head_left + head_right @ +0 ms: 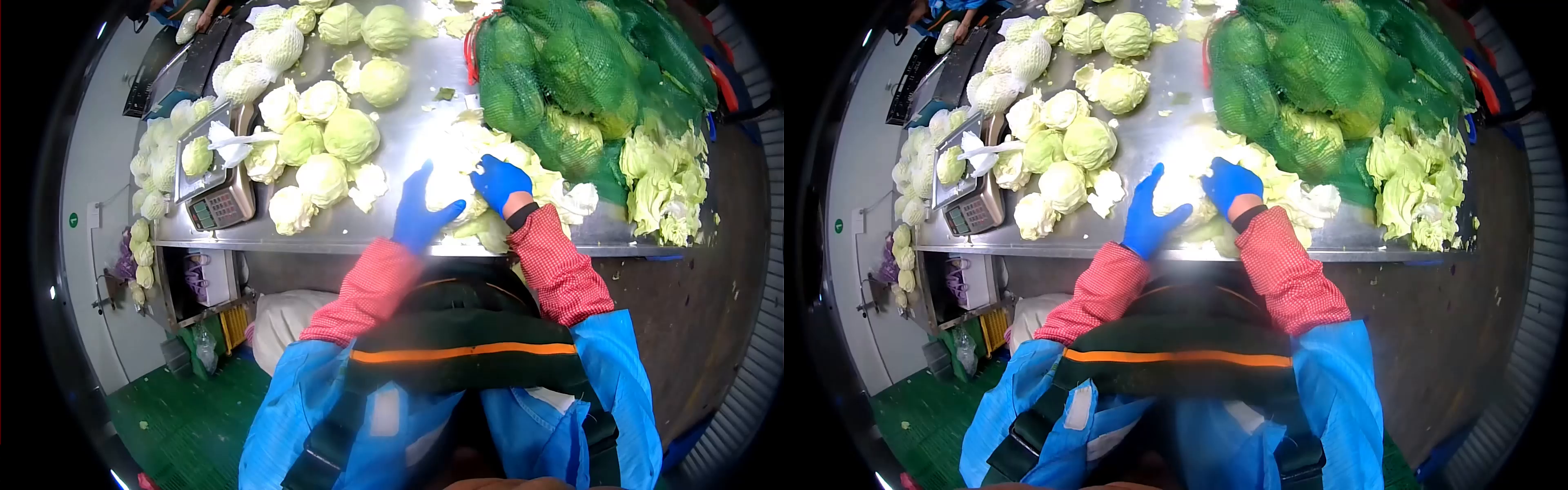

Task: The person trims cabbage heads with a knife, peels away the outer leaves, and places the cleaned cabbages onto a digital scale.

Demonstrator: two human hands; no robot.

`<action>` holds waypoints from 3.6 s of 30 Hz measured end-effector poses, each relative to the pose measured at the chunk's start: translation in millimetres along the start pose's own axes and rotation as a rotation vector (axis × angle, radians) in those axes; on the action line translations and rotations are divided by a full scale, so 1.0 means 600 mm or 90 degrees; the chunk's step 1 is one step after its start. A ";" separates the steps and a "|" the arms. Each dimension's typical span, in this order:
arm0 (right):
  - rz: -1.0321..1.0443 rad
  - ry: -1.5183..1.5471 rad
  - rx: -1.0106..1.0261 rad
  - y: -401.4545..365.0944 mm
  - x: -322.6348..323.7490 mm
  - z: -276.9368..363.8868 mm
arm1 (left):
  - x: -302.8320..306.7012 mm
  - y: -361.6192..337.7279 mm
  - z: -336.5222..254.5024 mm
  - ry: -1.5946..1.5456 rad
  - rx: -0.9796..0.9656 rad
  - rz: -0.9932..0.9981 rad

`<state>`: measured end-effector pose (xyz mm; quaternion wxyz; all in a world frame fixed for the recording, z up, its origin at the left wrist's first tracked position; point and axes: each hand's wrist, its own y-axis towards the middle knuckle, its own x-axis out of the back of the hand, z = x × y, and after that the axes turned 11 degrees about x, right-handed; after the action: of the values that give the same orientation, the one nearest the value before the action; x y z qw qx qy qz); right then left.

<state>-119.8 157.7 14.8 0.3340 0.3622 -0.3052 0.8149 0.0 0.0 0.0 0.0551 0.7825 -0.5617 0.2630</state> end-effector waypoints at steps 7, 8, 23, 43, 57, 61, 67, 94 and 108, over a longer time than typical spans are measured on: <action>-0.026 0.055 -0.032 0.014 -0.031 -0.049 | 0.019 0.014 0.061 -0.211 0.007 0.042; -0.042 0.080 0.003 0.006 -0.030 -0.049 | 0.022 0.022 0.075 -0.284 0.028 0.065; -0.273 0.134 0.038 -0.105 0.088 -0.075 | 0.078 0.008 -0.027 -0.879 0.283 0.239; -0.417 0.384 0.008 -0.081 0.170 -0.107 | -0.006 0.039 -0.056 -0.569 -0.038 0.227; 0.091 0.618 0.054 -0.091 0.162 -0.029 | 0.002 0.018 -0.132 -0.439 -0.041 0.207; 0.109 0.553 0.050 -0.082 0.160 -0.031 | -0.011 0.000 -0.155 -0.367 -0.015 0.104; 0.051 0.536 0.077 -0.087 0.166 -0.029 | -0.024 0.000 -0.162 -0.374 -0.010 0.071; 0.055 0.538 0.056 -0.095 0.160 -0.012 | -0.001 -0.001 -0.135 -0.345 -0.128 0.022; -0.037 0.490 0.013 -0.081 0.109 0.042 | 0.047 0.018 -0.099 -0.383 -0.087 0.116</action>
<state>-106.6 188.9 92.8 0.4433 0.0413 -0.1388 0.8846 -23.9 -5.2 61.9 -0.0846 0.7661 -0.6369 -0.0143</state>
